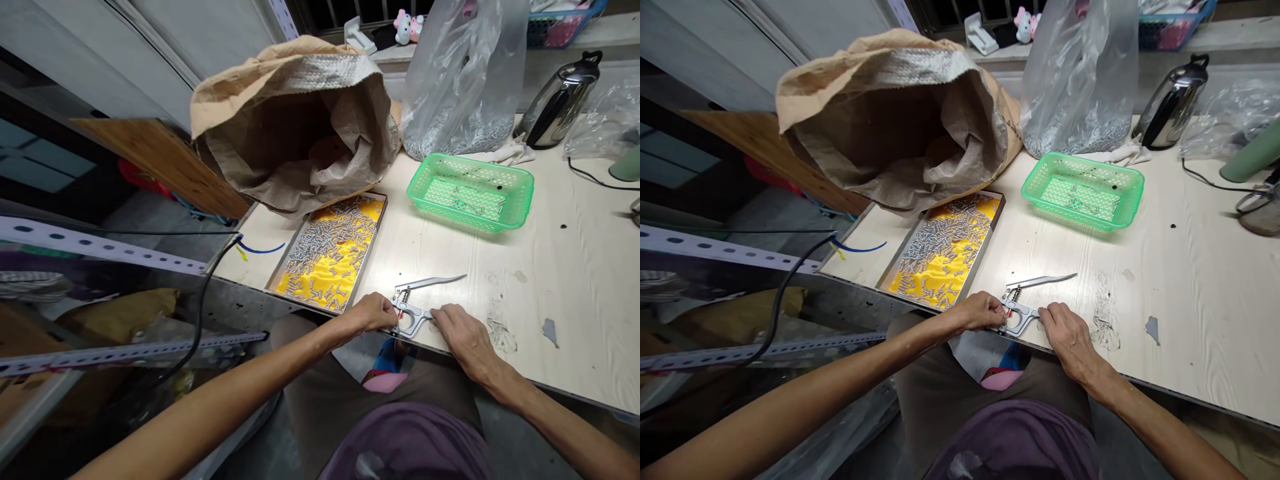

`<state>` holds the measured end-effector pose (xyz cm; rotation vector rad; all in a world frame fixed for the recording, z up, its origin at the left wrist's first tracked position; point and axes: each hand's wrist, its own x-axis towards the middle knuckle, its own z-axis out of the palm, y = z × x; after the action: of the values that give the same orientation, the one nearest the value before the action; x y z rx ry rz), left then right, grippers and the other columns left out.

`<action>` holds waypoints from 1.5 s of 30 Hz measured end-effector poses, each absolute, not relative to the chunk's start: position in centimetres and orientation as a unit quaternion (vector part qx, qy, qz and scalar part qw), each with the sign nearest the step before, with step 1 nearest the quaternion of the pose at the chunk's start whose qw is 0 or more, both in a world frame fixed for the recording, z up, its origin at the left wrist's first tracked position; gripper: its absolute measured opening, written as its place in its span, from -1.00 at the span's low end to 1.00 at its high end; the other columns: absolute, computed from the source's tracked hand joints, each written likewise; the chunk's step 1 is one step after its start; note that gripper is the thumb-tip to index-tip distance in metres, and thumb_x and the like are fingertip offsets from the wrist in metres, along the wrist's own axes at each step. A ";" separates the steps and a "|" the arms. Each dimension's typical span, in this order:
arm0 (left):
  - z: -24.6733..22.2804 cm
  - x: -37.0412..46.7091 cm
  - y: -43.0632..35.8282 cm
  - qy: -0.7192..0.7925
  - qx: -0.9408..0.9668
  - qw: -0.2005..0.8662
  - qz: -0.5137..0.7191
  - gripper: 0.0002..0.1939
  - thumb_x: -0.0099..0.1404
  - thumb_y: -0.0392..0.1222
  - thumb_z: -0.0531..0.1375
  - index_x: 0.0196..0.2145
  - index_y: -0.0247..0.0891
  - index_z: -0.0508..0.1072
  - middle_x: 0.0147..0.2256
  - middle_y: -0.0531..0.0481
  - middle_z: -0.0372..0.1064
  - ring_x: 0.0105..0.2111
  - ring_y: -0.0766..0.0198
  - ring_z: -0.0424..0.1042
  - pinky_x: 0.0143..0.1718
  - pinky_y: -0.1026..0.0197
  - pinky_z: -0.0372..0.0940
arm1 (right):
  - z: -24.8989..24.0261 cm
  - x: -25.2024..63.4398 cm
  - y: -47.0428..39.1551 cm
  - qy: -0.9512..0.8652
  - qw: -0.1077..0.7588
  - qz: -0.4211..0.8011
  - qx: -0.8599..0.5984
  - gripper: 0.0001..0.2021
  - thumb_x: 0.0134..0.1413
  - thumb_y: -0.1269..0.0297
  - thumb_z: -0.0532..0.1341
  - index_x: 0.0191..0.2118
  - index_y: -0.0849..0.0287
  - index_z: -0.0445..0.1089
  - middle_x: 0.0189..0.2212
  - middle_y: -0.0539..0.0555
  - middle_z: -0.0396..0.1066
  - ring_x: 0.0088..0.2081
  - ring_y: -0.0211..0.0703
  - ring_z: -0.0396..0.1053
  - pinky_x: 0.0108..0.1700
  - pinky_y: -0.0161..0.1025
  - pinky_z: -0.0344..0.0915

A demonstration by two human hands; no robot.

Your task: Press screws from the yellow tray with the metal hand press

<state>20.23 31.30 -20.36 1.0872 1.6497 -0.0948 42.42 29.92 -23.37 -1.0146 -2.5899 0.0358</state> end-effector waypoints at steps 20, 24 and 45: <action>-18.2 21.6 31.8 0.723 0.483 0.488 -0.080 -0.94 -0.09 -0.28 0.15 -0.62 -0.31 0.40 -0.71 0.15 0.13 -0.65 0.41 0.13 -0.59 0.35 0.00 | -23.4 42.2 29.9 -0.919 0.172 -0.008 -0.355 -0.76 0.15 0.58 0.01 -0.14 0.24 0.33 -0.39 0.09 0.30 -0.37 -0.17 0.22 -0.43 -0.26 0.12; -18.6 21.3 31.9 0.711 0.508 0.478 -0.085 -0.94 -0.11 -0.30 0.15 -0.63 -0.32 0.42 -0.71 0.13 0.15 -0.63 0.40 0.15 -0.59 0.35 -0.01 | -23.3 42.3 30.0 -0.921 0.160 0.014 -0.355 -0.74 0.13 0.58 0.02 -0.12 0.23 0.33 -0.38 0.10 0.30 -0.35 -0.17 0.22 -0.41 -0.27 0.13; -19.2 21.4 30.8 0.722 0.494 0.478 -0.081 -0.92 0.00 -0.29 0.11 -0.56 -0.28 0.40 -0.72 0.16 0.11 -0.63 0.39 0.14 -0.57 0.35 -0.04 | -22.9 41.6 37.3 -0.929 0.062 -0.022 -0.365 -0.79 0.17 0.55 0.02 -0.34 0.18 0.34 -0.42 0.12 0.32 -0.31 -0.07 0.14 -0.32 -0.17 0.04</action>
<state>21.44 30.81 -19.23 1.2052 1.7631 -0.1966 41.58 37.31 -22.94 -1.1031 -2.8087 -0.0680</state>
